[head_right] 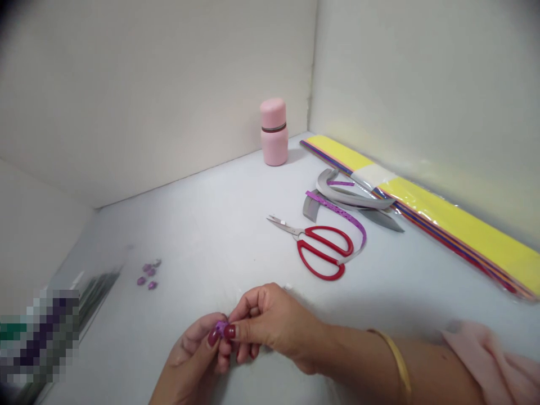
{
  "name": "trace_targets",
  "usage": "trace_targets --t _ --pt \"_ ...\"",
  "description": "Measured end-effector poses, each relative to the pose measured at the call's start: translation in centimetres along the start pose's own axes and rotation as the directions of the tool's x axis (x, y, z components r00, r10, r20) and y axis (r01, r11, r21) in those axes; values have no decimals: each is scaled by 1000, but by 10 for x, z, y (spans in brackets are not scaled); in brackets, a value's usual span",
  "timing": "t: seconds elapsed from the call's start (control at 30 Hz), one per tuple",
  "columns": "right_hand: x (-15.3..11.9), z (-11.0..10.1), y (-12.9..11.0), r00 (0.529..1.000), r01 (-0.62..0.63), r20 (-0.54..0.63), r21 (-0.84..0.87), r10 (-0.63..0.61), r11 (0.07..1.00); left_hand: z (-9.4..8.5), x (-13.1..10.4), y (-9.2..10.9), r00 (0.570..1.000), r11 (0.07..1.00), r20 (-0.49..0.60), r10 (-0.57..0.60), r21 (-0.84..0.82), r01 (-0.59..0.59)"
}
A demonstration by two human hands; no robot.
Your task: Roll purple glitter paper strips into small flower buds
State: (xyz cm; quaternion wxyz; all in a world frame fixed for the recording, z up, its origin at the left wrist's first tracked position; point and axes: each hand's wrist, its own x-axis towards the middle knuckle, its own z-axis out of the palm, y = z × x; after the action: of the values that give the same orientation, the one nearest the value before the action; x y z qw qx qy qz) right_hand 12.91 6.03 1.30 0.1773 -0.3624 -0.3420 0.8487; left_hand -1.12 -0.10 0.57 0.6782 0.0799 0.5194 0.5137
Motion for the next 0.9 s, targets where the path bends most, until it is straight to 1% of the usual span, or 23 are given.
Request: trace_targets --t 0.2,0.4,0.6,0.8,0.9 --pt "2 0 -1 1000 -19 0 -7 19 1000 2 -1 2 1000 999 3 -28 -30 28" --pt "2 -3 0 1000 1 28 -3 -1 1000 3 -2 3 999 999 -20 -42 -31 42" --pt "-1 -1 -1 1000 8 15 -22 -8 1000 1 0 0 999 999 -22 31 -19 -31" --pt "2 1 4 993 114 -18 -43 -115 993 1 0 3 999 999 -38 5 -46 -7" --pt "2 1 4 992 124 -27 -22 -124 992 3 0 4 999 998 -40 2 -57 -5"
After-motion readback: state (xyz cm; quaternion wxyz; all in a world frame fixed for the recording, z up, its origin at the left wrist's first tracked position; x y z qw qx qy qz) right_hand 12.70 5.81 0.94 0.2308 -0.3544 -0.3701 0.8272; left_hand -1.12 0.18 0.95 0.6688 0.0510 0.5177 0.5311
